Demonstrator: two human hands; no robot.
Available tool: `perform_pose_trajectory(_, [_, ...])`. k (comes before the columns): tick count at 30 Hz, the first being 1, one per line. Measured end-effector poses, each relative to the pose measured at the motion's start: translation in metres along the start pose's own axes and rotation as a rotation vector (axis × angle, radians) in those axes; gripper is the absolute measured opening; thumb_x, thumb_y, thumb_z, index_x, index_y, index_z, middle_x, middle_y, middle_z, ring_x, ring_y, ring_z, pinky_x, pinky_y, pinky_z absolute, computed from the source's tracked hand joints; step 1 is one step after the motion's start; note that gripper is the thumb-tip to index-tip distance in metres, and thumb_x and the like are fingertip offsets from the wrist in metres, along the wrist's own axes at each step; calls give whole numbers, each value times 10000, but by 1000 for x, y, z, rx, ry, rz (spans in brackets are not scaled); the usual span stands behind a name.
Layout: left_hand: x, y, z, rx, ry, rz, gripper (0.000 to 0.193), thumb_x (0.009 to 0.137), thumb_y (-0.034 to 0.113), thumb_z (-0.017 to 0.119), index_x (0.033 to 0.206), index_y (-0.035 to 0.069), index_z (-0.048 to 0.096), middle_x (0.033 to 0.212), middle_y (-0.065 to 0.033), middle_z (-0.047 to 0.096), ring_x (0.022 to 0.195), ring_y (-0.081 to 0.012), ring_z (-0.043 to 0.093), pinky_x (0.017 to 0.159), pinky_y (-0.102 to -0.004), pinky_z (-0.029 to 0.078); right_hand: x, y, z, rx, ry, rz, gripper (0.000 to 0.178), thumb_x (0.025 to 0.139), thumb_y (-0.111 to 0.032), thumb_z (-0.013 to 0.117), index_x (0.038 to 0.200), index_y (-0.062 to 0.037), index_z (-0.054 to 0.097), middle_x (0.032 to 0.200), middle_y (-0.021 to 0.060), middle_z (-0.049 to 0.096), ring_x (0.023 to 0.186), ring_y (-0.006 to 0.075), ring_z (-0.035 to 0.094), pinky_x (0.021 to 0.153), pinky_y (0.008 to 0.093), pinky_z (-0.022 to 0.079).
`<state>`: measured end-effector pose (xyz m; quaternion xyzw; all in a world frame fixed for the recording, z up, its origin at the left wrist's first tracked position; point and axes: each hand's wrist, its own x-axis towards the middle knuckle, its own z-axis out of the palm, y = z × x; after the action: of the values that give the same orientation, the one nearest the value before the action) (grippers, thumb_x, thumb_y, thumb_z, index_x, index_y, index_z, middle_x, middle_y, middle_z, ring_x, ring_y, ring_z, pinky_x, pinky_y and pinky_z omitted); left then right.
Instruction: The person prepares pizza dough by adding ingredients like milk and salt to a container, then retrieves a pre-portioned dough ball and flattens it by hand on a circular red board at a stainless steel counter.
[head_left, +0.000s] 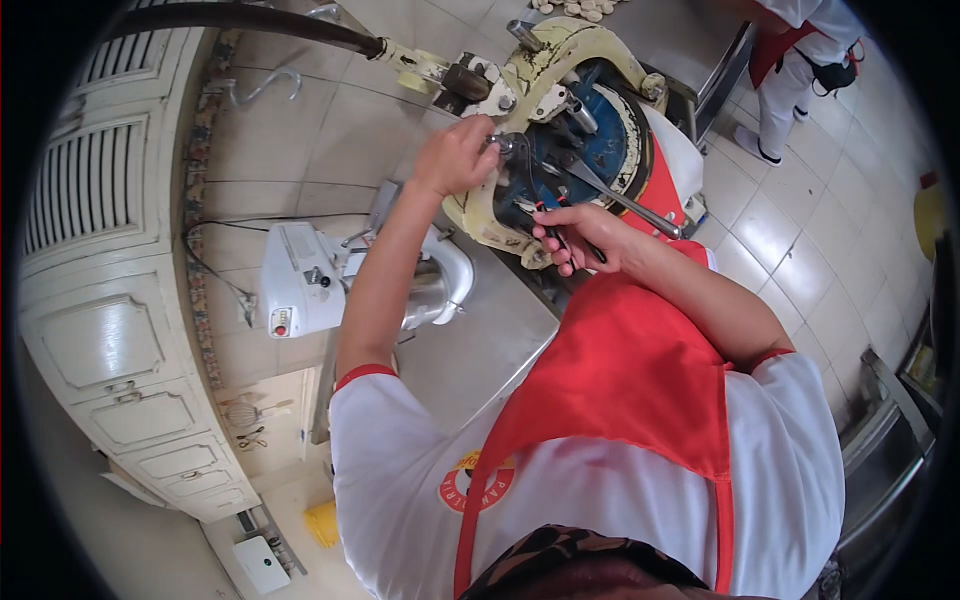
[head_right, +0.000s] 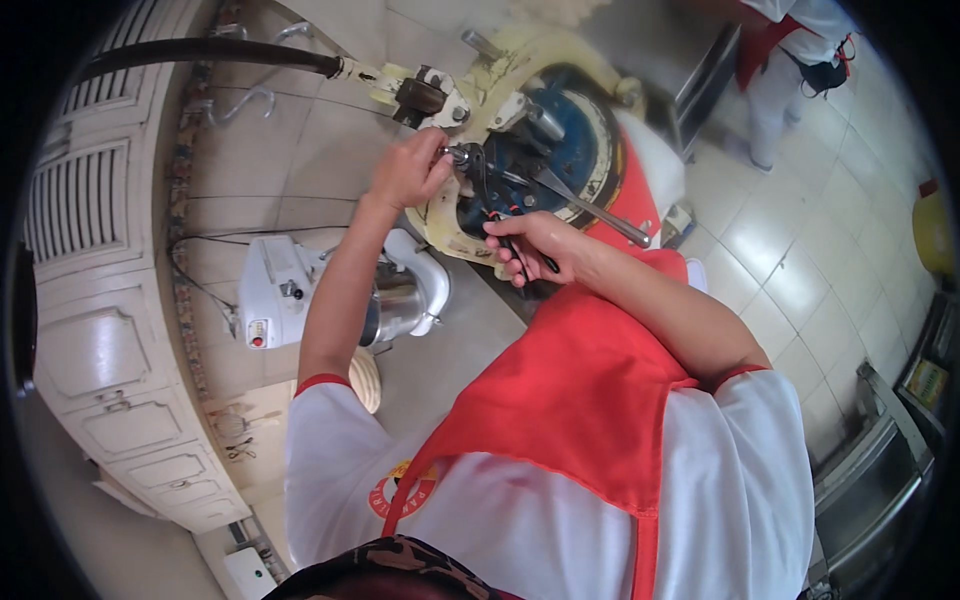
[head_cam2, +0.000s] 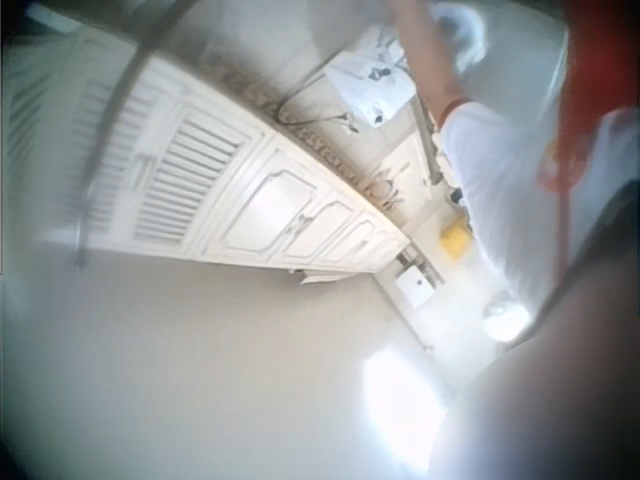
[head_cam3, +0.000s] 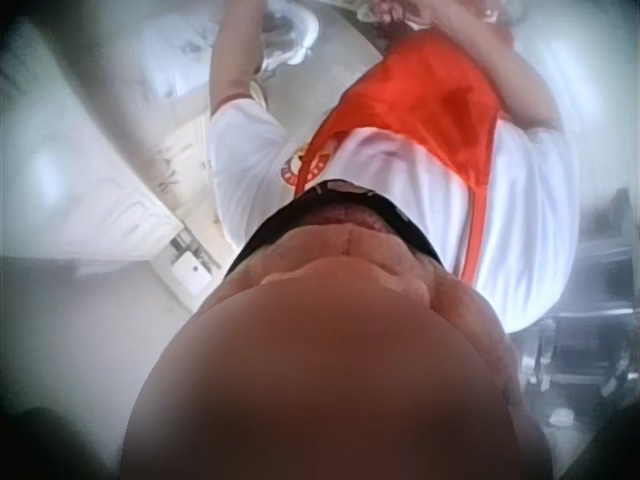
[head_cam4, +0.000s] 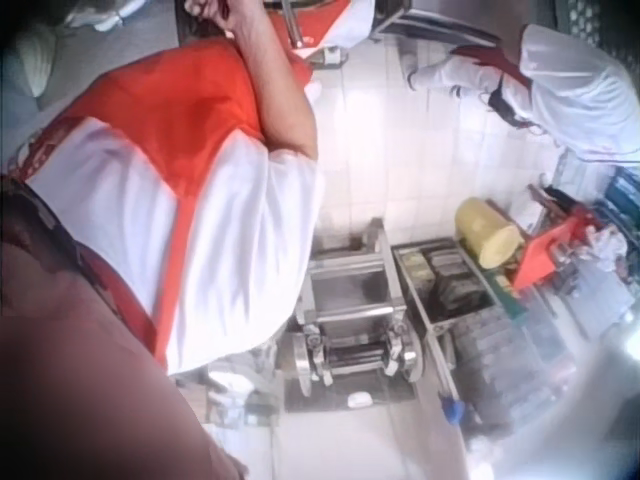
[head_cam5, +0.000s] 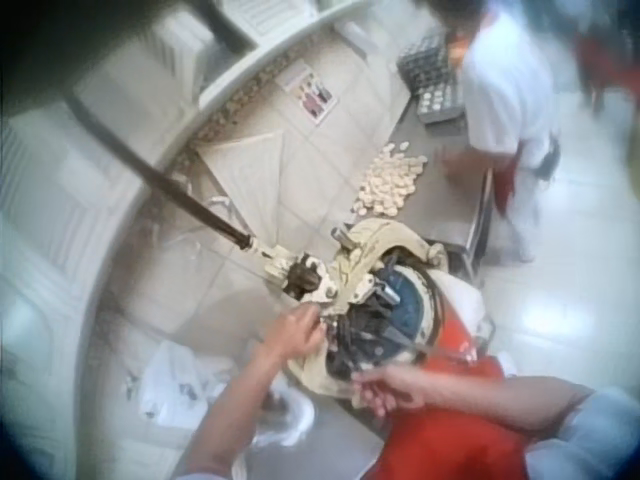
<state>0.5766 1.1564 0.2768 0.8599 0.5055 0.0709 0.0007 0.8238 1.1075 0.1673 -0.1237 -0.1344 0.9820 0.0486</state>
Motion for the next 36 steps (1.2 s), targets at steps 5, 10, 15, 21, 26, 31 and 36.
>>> perform_pose_trajectory(5, [3, -3, 6, 59, -19, 17, 196, 975, 231, 595, 960, 36, 584, 880, -171, 628, 787, -415, 620, 656, -493, 491, 3, 4, -3, 2, -19, -20, 266, 1006, -295, 617, 852, -81, 585, 672, -18, 530, 534, 126, 530, 502, 325, 465])
perform_pose_trajectory(10, [5, 2, 3, 29, 11, -48, 249, 991, 257, 591, 882, 33, 597, 834, -160, 624, 748, -411, 613, 634, -492, 483, 1, 3, -6, 19, -37, -2, 260, 998, -294, 630, 852, -83, 588, 668, -23, 534, 536, 121, 529, 506, 314, 451])
perform_pose_trajectory(15, [4, 5, 8, 105, 118, 54, 397, 1001, 356, 590, 752, 48, 621, 775, -148, 634, 692, -392, 627, 604, -489, 494, -2, 2, -5, 12, -41, 0, 259, 1001, -290, 627, 858, -79, 581, 683, -23, 511, 546, 116, 510, 510, 315, 426])
perform_pose_trajectory(21, [8, 5, 7, 129, 37, -72, 328, 980, 312, 588, 796, 44, 629, 773, -152, 631, 689, -388, 627, 603, -491, 494, -3, 0, -4, -11, -32, 0, 261, 1002, -291, 627, 862, -75, 578, 694, -20, 503, 551, 118, 514, 510, 313, 431])
perform_pose_trajectory(26, [1, -1, 12, 122, 167, 9, 285, 982, 284, 576, 811, 63, 631, 789, -136, 634, 666, -383, 622, 595, -489, 495, -5, -1, -5, -26, -14, 3, 257, 998, -294, 638, 876, -74, 586, 690, -15, 525, 542, 121, 524, 506, 308, 447])
perform_pose_trajectory(31, [1, 4, 12, 202, 155, 48, 286, 993, 283, 567, 802, 78, 628, 802, -132, 634, 662, -385, 622, 589, -487, 501, -4, -1, -8, -34, -28, -10, 250, 997, -292, 641, 886, -74, 587, 687, -18, 531, 542, 120, 525, 506, 309, 449])
perform_pose_trajectory(36, [4, 2, 13, 180, 131, -20, 369, 1007, 297, 558, 735, 56, 619, 779, -135, 638, 679, -387, 629, 589, -485, 504, -4, -2, -6, -32, -24, -10, 246, 998, -294, 639, 895, -77, 584, 691, -19, 536, 548, 118, 521, 513, 309, 450])
